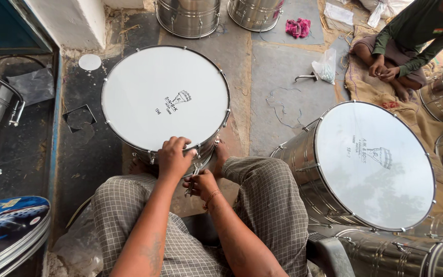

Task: The person sits on the floor and uses a drum key to tighten the tension rods on a silver drum. They systematically rotate the drum and adjust the lugs around the rim to secure the drumhead.

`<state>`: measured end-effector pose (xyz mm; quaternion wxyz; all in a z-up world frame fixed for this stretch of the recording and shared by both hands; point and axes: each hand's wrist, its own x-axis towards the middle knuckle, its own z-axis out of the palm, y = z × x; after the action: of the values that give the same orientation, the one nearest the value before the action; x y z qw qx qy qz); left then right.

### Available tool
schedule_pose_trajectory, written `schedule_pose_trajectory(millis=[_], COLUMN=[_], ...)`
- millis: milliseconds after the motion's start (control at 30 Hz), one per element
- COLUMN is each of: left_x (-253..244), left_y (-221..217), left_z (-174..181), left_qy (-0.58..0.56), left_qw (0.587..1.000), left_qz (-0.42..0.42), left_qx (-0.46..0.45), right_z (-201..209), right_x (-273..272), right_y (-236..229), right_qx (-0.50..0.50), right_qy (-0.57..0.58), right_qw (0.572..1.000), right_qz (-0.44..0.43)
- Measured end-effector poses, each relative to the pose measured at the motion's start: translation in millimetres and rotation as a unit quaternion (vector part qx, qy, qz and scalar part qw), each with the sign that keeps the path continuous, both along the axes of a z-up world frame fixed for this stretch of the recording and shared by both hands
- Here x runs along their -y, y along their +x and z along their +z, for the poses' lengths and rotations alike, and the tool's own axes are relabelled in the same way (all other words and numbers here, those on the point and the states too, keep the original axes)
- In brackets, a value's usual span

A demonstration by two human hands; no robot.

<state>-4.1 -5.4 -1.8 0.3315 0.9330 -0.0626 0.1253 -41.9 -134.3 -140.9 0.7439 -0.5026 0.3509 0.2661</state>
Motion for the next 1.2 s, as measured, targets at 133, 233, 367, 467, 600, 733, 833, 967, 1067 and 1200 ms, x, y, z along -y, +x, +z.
schedule_pose_trajectory(millis=[133,233,367,467,600,733,833,967,1067,1200], left_x=[15.9,23.5,29.8,26.1,17.6,11.0,13.7,16.7,16.1,15.2], left_y=[6.4,15.5,22.3,22.3,9.6,3.8,-5.3,-6.4,-3.8,-3.3], left_z=[-2.1,-5.4,-17.2,-20.4,-17.1,-11.2,-9.4,-8.9,-8.1,-13.2], left_qy=[0.048,0.062,0.092,0.097,0.087,0.069,0.086,0.072,0.056,0.048], left_qw=[0.998,0.998,0.995,0.994,0.995,0.994,0.995,0.997,0.998,0.999], left_qz=[-0.023,-0.018,-0.02,-0.024,-0.058,-0.079,-0.042,0.009,0.008,0.006], left_qx=[0.016,0.016,0.019,0.047,0.008,0.019,0.038,0.035,0.034,0.025], right_z=[-13.2,-19.9,-14.1,-9.8,-21.3,-55.4,-43.8,-9.3,-2.1,-26.6], right_x=[-10.5,-18.7,-22.1,14.1,76.4,85.0,85.6,50.7,19.9,-16.0], right_y=[3.6,13.4,16.6,26.5,76.8,87.5,51.8,13.6,-2.6,-3.7], right_qx=[0.043,0.098,0.128,0.087,0.104,0.151,0.091,0.044,0.012,0.081], right_qy=[0.02,0.035,0.019,-0.043,-0.29,-0.439,-0.463,-0.173,-0.007,0.074], right_qw=[0.999,0.994,0.989,0.993,0.83,0.696,0.787,0.957,0.992,0.992], right_qz=[-0.012,-0.046,-0.064,0.062,0.465,0.548,0.398,0.228,0.122,0.059])
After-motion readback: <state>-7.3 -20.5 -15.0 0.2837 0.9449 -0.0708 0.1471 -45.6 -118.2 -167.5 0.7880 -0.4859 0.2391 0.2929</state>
